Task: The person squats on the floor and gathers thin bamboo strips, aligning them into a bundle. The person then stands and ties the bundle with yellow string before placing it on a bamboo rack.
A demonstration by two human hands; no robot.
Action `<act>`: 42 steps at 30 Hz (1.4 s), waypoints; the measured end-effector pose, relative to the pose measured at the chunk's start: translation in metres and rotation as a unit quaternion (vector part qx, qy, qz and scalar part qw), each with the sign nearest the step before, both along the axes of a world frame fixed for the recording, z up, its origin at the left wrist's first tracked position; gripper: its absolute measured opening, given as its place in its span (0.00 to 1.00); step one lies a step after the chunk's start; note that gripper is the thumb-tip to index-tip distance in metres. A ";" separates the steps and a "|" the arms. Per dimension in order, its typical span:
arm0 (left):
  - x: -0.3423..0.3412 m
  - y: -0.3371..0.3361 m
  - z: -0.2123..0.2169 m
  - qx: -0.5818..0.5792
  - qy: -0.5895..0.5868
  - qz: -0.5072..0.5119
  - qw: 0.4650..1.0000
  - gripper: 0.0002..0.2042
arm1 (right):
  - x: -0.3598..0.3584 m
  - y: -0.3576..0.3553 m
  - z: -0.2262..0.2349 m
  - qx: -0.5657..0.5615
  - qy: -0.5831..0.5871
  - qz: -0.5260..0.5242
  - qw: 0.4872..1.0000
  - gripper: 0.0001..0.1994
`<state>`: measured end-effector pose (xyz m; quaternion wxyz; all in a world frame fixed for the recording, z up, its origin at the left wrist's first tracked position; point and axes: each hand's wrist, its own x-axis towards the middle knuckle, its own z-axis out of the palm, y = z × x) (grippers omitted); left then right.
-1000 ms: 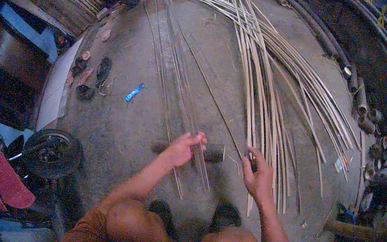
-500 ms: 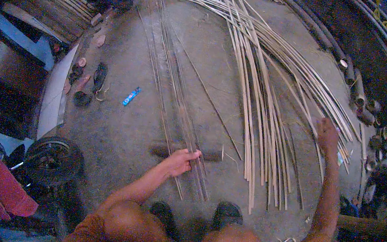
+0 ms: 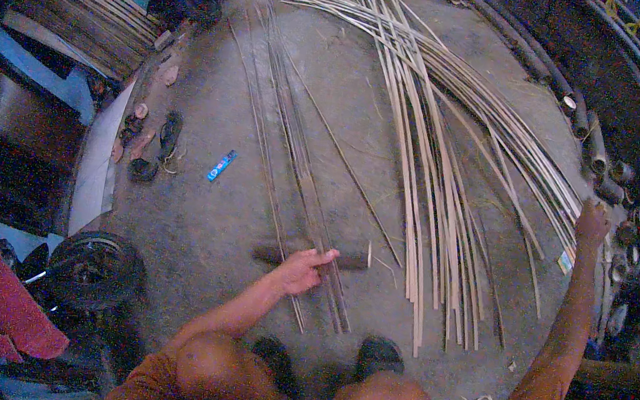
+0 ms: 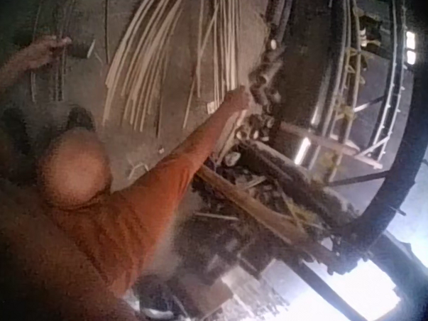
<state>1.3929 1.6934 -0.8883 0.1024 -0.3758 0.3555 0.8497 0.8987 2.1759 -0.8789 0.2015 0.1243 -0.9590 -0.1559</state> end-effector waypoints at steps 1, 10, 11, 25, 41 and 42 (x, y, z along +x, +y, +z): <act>0.001 0.000 -0.004 0.002 0.006 0.002 1.000 0.12 | 0.008 -0.014 -0.002 0.026 0.072 0.025 0.997 0.18; -0.016 0.014 -0.013 0.024 0.015 0.035 0.999 0.09 | 0.345 -0.251 0.010 -0.419 -0.666 0.290 0.545 0.24; -0.015 0.013 -0.010 0.010 0.005 0.041 0.999 0.09 | 0.366 -0.264 0.003 -0.437 -0.694 0.250 0.515 0.24; -0.011 0.010 -0.014 0.004 0.000 0.020 1.000 0.11 | 0.367 -0.254 0.040 -0.540 -0.418 0.214 0.699 0.14; 0.001 0.000 -0.023 -0.018 0.035 0.065 0.997 0.07 | 0.345 -0.242 -0.009 -0.365 -0.235 0.272 0.859 0.14; 0.000 0.001 -0.027 -0.021 0.032 0.056 0.998 0.07 | 0.360 -0.246 -0.008 -0.416 -0.309 0.269 0.812 0.14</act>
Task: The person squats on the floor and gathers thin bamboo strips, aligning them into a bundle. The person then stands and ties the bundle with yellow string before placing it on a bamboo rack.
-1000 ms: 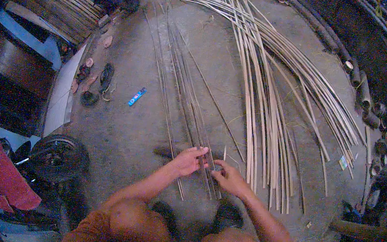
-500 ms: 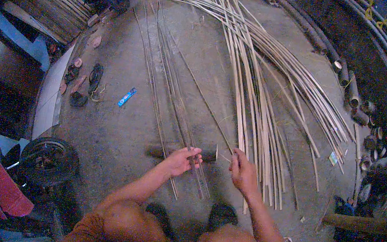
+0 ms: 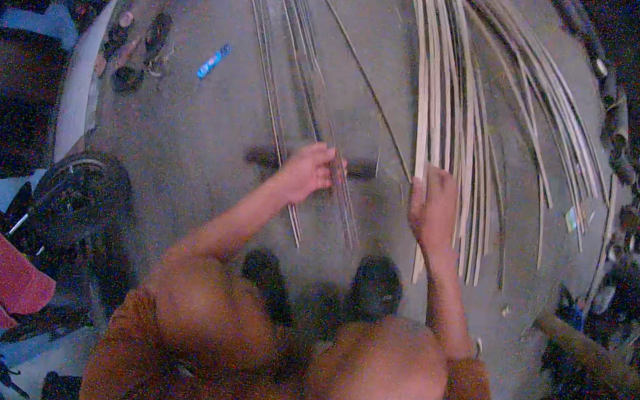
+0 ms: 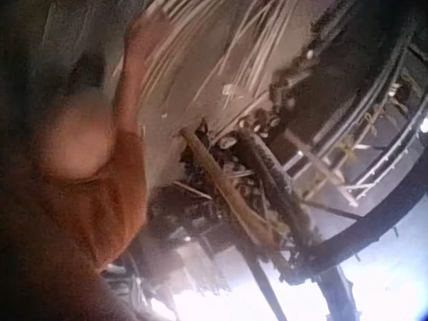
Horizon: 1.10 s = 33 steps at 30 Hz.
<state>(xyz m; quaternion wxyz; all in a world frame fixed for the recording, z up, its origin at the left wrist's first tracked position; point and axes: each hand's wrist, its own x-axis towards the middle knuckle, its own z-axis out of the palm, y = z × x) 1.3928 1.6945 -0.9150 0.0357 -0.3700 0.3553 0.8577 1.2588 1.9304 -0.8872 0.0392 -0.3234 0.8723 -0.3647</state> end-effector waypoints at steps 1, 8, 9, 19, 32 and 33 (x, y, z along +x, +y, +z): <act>-0.004 -0.002 -0.002 -0.009 0.002 -0.010 1.000 0.08 | 0.009 -0.005 0.000 -0.046 -0.085 0.021 0.995 0.14; -0.010 0.002 0.009 -0.038 -0.008 -0.038 0.999 0.08 | 0.027 -0.029 -0.005 -0.001 -0.586 0.191 0.787 0.13; -0.009 0.000 0.010 -0.039 -0.010 -0.038 0.998 0.08 | 0.026 -0.031 -0.004 -0.005 -0.601 0.190 0.776 0.12; -0.009 -0.013 0.019 -0.106 -0.038 0.036 0.993 0.09 | 0.018 -0.036 -0.002 -0.060 -0.479 0.192 0.854 0.11; 0.003 -0.042 -0.014 -0.357 -0.150 -0.031 0.922 0.12 | -0.074 -0.029 -0.045 -0.037 -0.216 0.063 0.974 0.17; 0.005 -0.043 -0.022 -0.394 -0.157 -0.046 0.904 0.13 | -0.089 -0.027 -0.044 0.002 -0.203 0.047 0.978 0.16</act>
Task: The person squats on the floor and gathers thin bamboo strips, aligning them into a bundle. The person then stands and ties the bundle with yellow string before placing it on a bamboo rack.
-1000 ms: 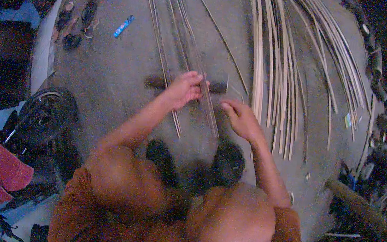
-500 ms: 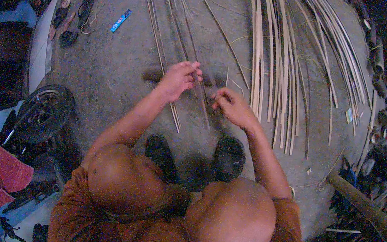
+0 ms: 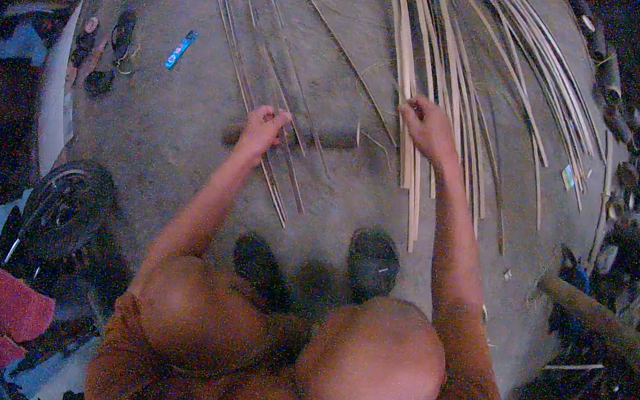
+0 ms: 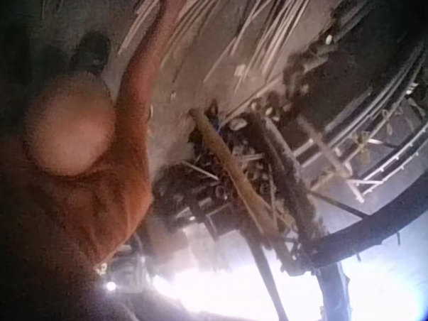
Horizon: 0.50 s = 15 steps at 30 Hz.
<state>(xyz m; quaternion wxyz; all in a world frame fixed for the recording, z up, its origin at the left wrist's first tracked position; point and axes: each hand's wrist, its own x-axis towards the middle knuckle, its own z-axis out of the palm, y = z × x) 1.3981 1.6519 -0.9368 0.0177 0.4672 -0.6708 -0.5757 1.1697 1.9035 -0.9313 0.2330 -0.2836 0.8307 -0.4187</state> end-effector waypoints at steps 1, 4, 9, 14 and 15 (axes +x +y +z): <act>0.000 -0.005 -0.010 -0.040 -0.010 -0.016 0.999 0.13 | -0.012 -0.001 0.006 0.039 0.020 -0.006 0.999 0.16; -0.002 -0.013 -0.034 -0.113 -0.027 -0.046 0.992 0.15 | -0.009 -0.002 -0.014 0.135 0.103 0.058 0.984 0.15; -0.010 -0.012 -0.017 -0.057 -0.028 -0.021 0.998 0.12 | 0.034 -0.016 -0.038 0.221 0.182 0.112 0.951 0.12; 0.004 -0.005 0.023 0.140 -0.018 -0.060 0.988 0.09 | 0.048 -0.016 -0.022 0.064 -0.033 0.091 0.993 0.10; 0.008 0.000 0.031 0.155 -0.036 -0.078 0.984 0.10 | 0.052 -0.012 -0.015 -0.009 -0.153 0.113 0.982 0.10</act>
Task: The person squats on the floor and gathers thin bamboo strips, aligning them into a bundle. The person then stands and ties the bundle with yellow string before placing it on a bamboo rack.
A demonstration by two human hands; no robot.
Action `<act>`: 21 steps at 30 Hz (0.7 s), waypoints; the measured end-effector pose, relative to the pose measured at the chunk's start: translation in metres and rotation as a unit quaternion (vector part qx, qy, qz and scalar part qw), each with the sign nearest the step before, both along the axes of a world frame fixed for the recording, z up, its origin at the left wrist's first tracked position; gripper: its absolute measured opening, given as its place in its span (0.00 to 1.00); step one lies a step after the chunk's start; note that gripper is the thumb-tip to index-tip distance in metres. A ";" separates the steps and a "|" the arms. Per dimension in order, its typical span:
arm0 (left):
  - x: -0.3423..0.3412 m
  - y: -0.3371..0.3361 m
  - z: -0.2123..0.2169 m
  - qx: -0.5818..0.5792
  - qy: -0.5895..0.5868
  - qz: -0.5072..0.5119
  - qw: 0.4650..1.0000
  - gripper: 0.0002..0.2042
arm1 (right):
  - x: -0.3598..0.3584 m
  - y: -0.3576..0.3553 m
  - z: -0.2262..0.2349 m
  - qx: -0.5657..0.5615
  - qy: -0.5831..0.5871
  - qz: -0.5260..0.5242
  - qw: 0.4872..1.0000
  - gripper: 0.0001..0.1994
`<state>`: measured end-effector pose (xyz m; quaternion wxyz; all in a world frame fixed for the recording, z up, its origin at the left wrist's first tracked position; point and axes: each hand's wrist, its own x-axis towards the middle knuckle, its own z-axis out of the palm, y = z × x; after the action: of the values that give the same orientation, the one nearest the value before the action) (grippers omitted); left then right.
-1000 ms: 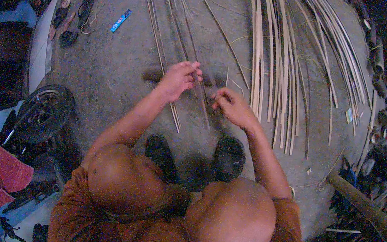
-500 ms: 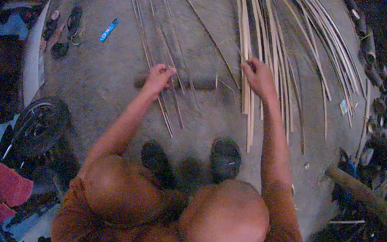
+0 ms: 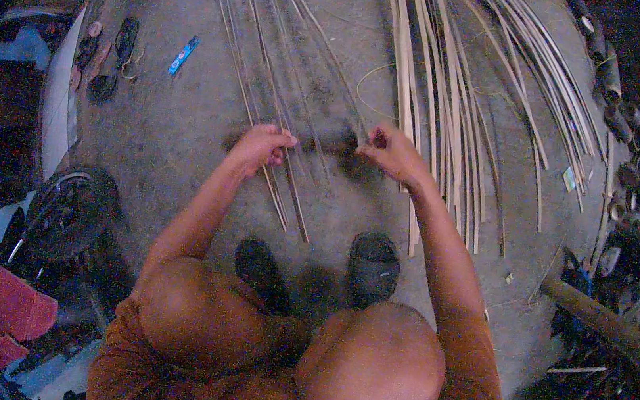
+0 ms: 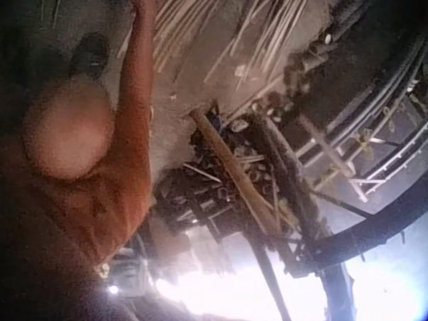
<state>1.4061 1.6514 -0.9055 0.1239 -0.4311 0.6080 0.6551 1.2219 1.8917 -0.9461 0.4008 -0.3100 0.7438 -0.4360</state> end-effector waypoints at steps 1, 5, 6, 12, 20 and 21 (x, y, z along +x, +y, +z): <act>0.004 0.003 0.006 0.015 -0.017 -0.017 1.000 0.11 | 0.014 -0.001 0.033 -0.003 -0.152 0.017 0.988 0.09; 0.006 -0.003 0.008 0.032 -0.036 -0.075 0.996 0.16 | 0.043 0.003 0.045 -0.004 -0.313 0.021 0.949 0.08; 0.004 -0.003 0.010 0.033 -0.039 -0.075 0.996 0.16 | 0.047 0.002 0.037 -0.005 -0.316 0.012 0.949 0.08; 0.004 -0.001 0.014 0.033 -0.040 -0.071 0.996 0.17 | 0.051 0.003 0.016 0.002 -0.257 0.012 0.966 0.11; 0.013 -0.009 0.007 -0.015 0.009 -0.036 0.999 0.14 | 0.050 0.000 0.031 0.055 0.063 -0.012 0.996 0.13; 0.014 -0.011 0.008 -0.032 0.021 -0.033 0.999 0.15 | 0.055 -0.003 0.038 0.022 0.128 -0.043 0.991 0.13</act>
<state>1.4202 1.6408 -0.8972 0.1190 -0.4005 0.6454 0.6394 1.2767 1.8884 -0.9083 0.2900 -0.3220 0.8108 -0.3935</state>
